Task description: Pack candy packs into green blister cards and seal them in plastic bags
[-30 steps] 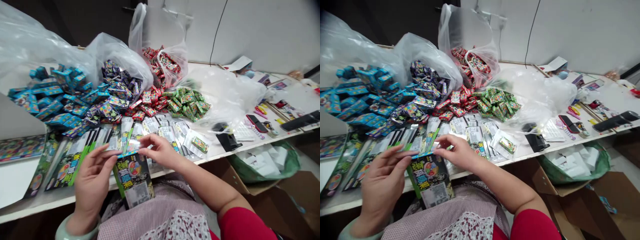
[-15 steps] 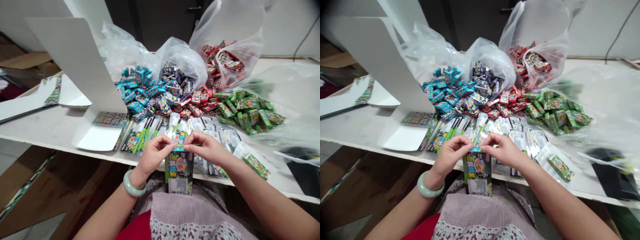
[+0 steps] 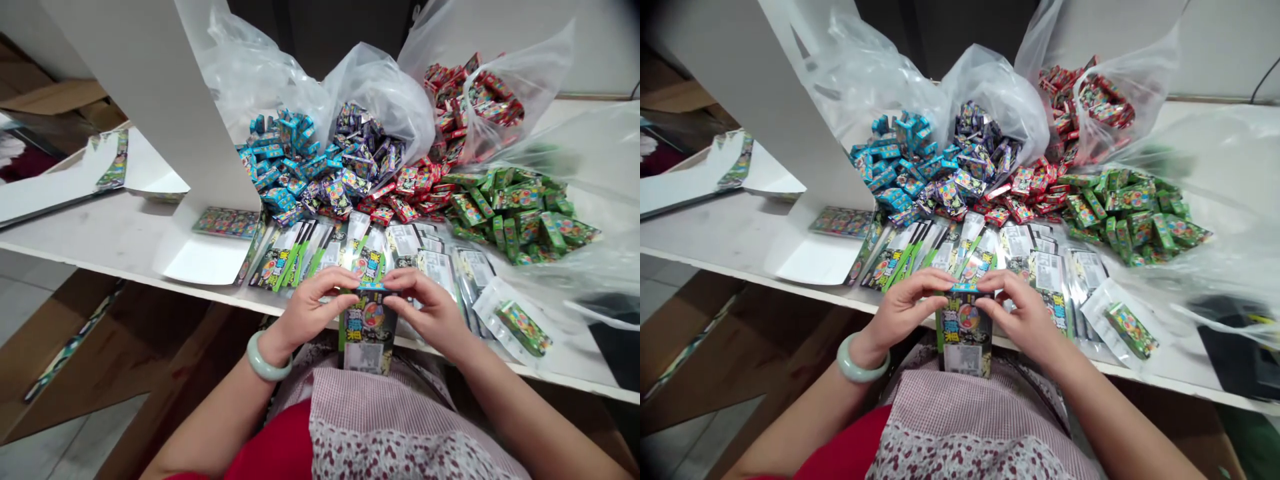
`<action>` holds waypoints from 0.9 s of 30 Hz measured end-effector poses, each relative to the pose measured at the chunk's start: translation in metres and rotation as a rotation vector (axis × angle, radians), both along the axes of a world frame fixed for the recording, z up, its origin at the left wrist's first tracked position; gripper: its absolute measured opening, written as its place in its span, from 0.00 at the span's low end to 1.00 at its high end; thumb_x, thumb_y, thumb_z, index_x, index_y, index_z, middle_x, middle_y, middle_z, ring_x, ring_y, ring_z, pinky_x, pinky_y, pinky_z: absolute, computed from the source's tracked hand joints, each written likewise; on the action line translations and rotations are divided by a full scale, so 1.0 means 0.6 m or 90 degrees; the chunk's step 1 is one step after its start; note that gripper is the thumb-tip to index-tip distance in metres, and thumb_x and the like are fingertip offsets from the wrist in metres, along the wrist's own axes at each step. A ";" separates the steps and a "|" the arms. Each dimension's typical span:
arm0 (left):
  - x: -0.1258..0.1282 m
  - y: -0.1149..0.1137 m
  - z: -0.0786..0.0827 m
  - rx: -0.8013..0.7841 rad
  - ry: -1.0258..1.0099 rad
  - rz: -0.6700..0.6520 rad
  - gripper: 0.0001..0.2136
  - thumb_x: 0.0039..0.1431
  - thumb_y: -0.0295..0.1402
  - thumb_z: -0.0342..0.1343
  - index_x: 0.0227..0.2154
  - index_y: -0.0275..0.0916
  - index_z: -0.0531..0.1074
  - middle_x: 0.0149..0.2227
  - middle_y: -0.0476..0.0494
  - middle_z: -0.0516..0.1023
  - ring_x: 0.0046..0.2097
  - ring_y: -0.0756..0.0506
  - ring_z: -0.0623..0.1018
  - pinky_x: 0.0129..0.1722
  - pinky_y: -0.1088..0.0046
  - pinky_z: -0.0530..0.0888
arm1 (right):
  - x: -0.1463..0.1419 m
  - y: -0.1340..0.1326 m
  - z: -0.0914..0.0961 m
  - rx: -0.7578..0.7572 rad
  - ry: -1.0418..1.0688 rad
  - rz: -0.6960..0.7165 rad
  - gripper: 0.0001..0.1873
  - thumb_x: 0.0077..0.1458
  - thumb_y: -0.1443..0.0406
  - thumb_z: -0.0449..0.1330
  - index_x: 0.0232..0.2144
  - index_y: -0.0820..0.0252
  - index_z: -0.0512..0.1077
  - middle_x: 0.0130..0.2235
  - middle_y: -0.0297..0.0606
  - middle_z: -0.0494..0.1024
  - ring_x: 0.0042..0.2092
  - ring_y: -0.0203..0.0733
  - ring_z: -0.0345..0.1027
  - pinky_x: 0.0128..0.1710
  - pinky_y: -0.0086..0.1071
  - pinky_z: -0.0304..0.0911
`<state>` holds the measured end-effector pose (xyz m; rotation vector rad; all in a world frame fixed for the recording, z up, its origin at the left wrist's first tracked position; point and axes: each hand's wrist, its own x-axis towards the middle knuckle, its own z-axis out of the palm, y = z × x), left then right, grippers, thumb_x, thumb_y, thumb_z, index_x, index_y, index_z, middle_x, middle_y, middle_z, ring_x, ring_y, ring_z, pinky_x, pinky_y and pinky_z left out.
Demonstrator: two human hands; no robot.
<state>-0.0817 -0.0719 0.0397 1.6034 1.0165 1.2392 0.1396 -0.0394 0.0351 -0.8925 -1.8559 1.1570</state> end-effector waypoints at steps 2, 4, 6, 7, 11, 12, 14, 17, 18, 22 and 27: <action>0.005 -0.005 -0.010 0.007 -0.004 0.019 0.05 0.59 0.28 0.58 0.38 0.40 0.74 0.41 0.42 0.76 0.46 0.46 0.76 0.44 0.68 0.75 | -0.004 -0.009 -0.008 0.055 -0.018 -0.044 0.04 0.58 0.65 0.60 0.38 0.53 0.71 0.43 0.39 0.73 0.46 0.42 0.69 0.44 0.41 0.66; 0.012 -0.010 -0.017 -0.003 -0.014 0.047 0.03 0.60 0.28 0.57 0.37 0.39 0.73 0.39 0.43 0.75 0.44 0.46 0.75 0.43 0.69 0.74 | -0.007 -0.013 -0.009 0.089 -0.034 -0.058 0.03 0.58 0.66 0.59 0.37 0.53 0.71 0.41 0.38 0.73 0.44 0.42 0.68 0.44 0.41 0.65; 0.018 -0.014 -0.020 -0.040 -0.024 0.074 0.04 0.60 0.29 0.57 0.37 0.39 0.71 0.38 0.43 0.74 0.42 0.47 0.75 0.42 0.70 0.73 | -0.007 -0.014 -0.007 0.100 -0.041 -0.051 0.03 0.59 0.67 0.58 0.37 0.53 0.70 0.40 0.38 0.73 0.44 0.42 0.68 0.44 0.42 0.65; 0.020 -0.016 -0.020 -0.064 -0.035 0.086 0.06 0.59 0.29 0.58 0.39 0.39 0.70 0.39 0.43 0.74 0.41 0.47 0.75 0.41 0.71 0.73 | -0.006 -0.013 -0.006 0.097 -0.045 -0.045 0.04 0.59 0.66 0.58 0.38 0.53 0.70 0.40 0.38 0.73 0.44 0.42 0.68 0.44 0.42 0.65; 0.021 -0.018 -0.019 -0.112 -0.091 0.101 0.18 0.58 0.30 0.59 0.50 0.43 0.63 0.41 0.45 0.74 0.41 0.49 0.76 0.40 0.74 0.73 | -0.002 -0.006 -0.006 0.092 -0.056 -0.031 0.07 0.61 0.66 0.57 0.42 0.51 0.70 0.43 0.40 0.73 0.47 0.44 0.67 0.46 0.43 0.64; 0.021 -0.018 -0.019 -0.106 -0.089 0.101 0.19 0.59 0.29 0.58 0.52 0.44 0.62 0.41 0.45 0.74 0.41 0.48 0.76 0.40 0.73 0.73 | -0.003 -0.005 -0.007 0.097 -0.053 -0.031 0.07 0.61 0.66 0.56 0.42 0.51 0.70 0.42 0.39 0.73 0.46 0.43 0.67 0.46 0.43 0.64; 0.020 -0.017 -0.020 -0.071 -0.042 0.095 0.16 0.60 0.29 0.57 0.50 0.43 0.65 0.41 0.44 0.74 0.42 0.47 0.76 0.41 0.71 0.73 | -0.009 -0.007 -0.006 0.110 -0.041 -0.034 0.06 0.61 0.67 0.55 0.40 0.52 0.70 0.41 0.39 0.73 0.45 0.43 0.67 0.45 0.42 0.65; 0.019 -0.014 -0.018 0.004 0.047 0.088 0.06 0.62 0.29 0.54 0.40 0.41 0.72 0.39 0.43 0.74 0.43 0.45 0.75 0.45 0.68 0.73 | -0.017 -0.016 0.006 0.121 -0.028 -0.044 0.07 0.61 0.69 0.54 0.38 0.54 0.70 0.39 0.39 0.73 0.45 0.42 0.68 0.46 0.41 0.65; 0.019 -0.012 -0.017 0.023 0.062 0.088 0.05 0.62 0.29 0.54 0.39 0.41 0.72 0.39 0.43 0.74 0.44 0.45 0.75 0.45 0.67 0.73 | -0.015 -0.017 0.011 0.119 -0.026 -0.036 0.08 0.61 0.69 0.54 0.39 0.54 0.70 0.40 0.39 0.74 0.46 0.42 0.68 0.47 0.41 0.65; 0.012 0.005 -0.016 0.023 0.096 0.114 0.04 0.61 0.30 0.55 0.38 0.43 0.73 0.40 0.45 0.75 0.44 0.45 0.75 0.44 0.70 0.74 | 0.054 0.012 0.011 0.043 -0.093 -0.066 0.15 0.60 0.64 0.56 0.50 0.54 0.68 0.50 0.41 0.74 0.51 0.40 0.69 0.47 0.36 0.67; 0.004 0.020 -0.034 -0.038 0.106 0.180 0.03 0.58 0.34 0.58 0.35 0.47 0.74 0.42 0.52 0.75 0.45 0.45 0.75 0.48 0.68 0.75 | 0.255 0.066 -0.008 -0.090 -0.506 -0.409 0.14 0.63 0.64 0.51 0.46 0.62 0.72 0.45 0.44 0.79 0.45 0.41 0.72 0.46 0.33 0.64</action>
